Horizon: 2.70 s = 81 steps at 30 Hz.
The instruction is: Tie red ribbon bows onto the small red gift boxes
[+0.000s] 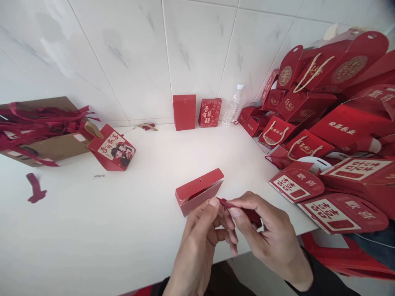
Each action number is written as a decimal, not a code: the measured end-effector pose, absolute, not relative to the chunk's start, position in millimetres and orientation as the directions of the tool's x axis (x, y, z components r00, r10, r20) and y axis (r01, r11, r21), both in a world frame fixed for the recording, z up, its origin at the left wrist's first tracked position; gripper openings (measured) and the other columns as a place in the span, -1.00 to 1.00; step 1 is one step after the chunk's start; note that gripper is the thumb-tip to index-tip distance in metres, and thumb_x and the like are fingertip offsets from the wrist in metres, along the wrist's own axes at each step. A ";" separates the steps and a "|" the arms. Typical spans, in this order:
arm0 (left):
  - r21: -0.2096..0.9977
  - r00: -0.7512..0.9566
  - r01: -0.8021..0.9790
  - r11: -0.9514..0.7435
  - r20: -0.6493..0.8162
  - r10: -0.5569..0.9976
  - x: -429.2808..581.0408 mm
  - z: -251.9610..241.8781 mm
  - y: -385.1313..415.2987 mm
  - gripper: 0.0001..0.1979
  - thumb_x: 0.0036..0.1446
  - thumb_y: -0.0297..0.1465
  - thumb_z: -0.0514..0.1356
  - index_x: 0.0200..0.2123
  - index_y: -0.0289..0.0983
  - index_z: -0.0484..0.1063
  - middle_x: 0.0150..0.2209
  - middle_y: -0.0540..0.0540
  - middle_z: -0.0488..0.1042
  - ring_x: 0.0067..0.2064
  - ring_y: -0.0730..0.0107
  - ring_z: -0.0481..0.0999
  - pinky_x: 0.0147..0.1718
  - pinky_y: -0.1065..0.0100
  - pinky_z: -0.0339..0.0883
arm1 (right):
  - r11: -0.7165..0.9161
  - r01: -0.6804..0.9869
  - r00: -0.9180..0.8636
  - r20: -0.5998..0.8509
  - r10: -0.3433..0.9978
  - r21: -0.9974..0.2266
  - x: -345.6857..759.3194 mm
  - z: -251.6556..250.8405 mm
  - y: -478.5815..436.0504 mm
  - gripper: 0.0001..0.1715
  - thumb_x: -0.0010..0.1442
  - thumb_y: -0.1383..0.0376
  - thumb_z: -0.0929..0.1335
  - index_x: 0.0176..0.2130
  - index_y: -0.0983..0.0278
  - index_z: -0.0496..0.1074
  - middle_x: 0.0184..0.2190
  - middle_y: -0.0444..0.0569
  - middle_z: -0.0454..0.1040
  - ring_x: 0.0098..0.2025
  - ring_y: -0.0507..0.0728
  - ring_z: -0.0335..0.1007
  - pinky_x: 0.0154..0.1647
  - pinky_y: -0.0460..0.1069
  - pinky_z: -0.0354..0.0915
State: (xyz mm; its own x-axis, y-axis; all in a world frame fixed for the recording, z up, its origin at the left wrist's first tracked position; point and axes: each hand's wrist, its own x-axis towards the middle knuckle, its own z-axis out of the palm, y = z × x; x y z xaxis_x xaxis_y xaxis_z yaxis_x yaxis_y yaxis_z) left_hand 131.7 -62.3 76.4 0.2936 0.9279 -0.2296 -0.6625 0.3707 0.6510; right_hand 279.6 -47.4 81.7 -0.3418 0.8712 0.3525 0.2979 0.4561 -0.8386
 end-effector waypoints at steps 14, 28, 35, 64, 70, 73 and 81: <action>0.637 0.306 -0.665 0.389 -0.242 0.921 132.6 78.5 -60.8 -0.76 0.27 -0.28 0.23 -0.37 -0.31 0.40 -0.43 0.00 0.35 -0.50 0.54 0.39 -0.53 0.49 0.37 | 0.378 0.234 -0.330 0.293 0.897 -0.896 280.1 76.2 -48.8 -0.86 0.45 0.36 0.27 -0.05 0.14 0.39 -0.38 -0.16 0.45 -0.58 -0.01 0.47 -0.67 -0.15 0.36; 0.822 0.145 -0.461 0.334 -0.302 0.942 134.9 77.6 -63.7 -0.72 0.23 -0.19 0.26 -0.35 -0.30 0.41 -0.52 0.07 0.33 -0.60 0.54 0.33 -0.62 0.44 0.33 | 0.652 0.556 -0.416 0.506 0.756 -0.516 286.4 79.6 -34.6 -0.87 0.40 0.37 0.35 -0.05 0.19 0.40 -0.34 -0.12 0.53 -0.44 0.02 0.44 -0.44 -0.09 0.34; 0.960 -0.535 0.279 -0.003 0.158 0.830 125.7 89.8 -75.1 -0.79 0.21 -0.21 0.28 -0.13 -0.16 0.51 -0.32 -0.07 0.50 -0.33 0.30 0.45 -0.33 0.30 0.34 | 0.629 0.592 -0.384 0.509 0.770 -0.504 286.5 98.8 -24.6 -0.92 0.43 0.33 0.33 -0.08 0.16 0.41 -0.33 -0.12 0.55 -0.45 0.04 0.44 -0.41 -0.05 0.36; 0.644 -0.101 0.557 -0.524 0.679 0.727 76.3 20.5 -31.3 -0.77 0.20 -0.59 0.24 -0.12 -0.21 0.42 -0.18 -0.06 0.43 -0.19 0.41 0.49 -0.25 0.38 0.45 | 0.453 0.377 -0.462 0.260 0.848 -0.808 245.6 96.2 24.7 -0.91 0.42 0.26 0.34 -0.13 0.21 0.45 -0.25 -0.17 0.59 -0.36 -0.01 0.47 -0.34 -0.12 0.38; 0.744 -0.238 0.486 -0.459 0.618 0.750 84.8 19.9 -31.1 -0.67 0.23 -0.61 0.23 0.01 -0.19 0.39 -0.18 -0.02 0.47 -0.23 0.49 0.51 -0.22 0.42 0.46 | 0.671 0.526 -0.566 0.374 0.735 -0.522 247.3 115.4 33.4 -0.90 0.41 0.38 0.34 -0.15 0.24 0.49 -0.22 -0.15 0.56 -0.26 0.02 0.48 -0.28 -0.08 0.30; 0.697 -0.164 0.507 -0.507 0.655 0.737 88.9 25.6 -37.0 -0.75 0.21 -0.66 0.22 -0.15 -0.22 0.44 -0.29 0.03 0.45 -0.36 0.57 0.42 -0.35 0.48 0.39 | 0.711 0.539 -0.662 0.295 0.689 -0.452 250.7 124.3 36.8 -0.88 0.40 0.41 0.34 -0.19 0.25 0.48 -0.24 -0.15 0.55 -0.22 0.03 0.48 -0.25 -0.06 0.27; 0.602 -0.079 0.468 -0.647 0.758 0.648 103.1 24.8 -60.8 -0.65 0.11 -0.82 0.21 -0.10 -0.37 0.46 -0.21 -0.11 0.51 -0.09 0.41 0.52 -0.14 0.38 0.50 | 0.609 0.560 -0.701 0.071 0.710 -0.562 264.5 131.5 24.9 -0.91 0.38 0.35 0.36 -0.21 0.19 0.50 -0.26 -0.24 0.59 -0.28 0.00 0.50 -0.26 -0.07 0.30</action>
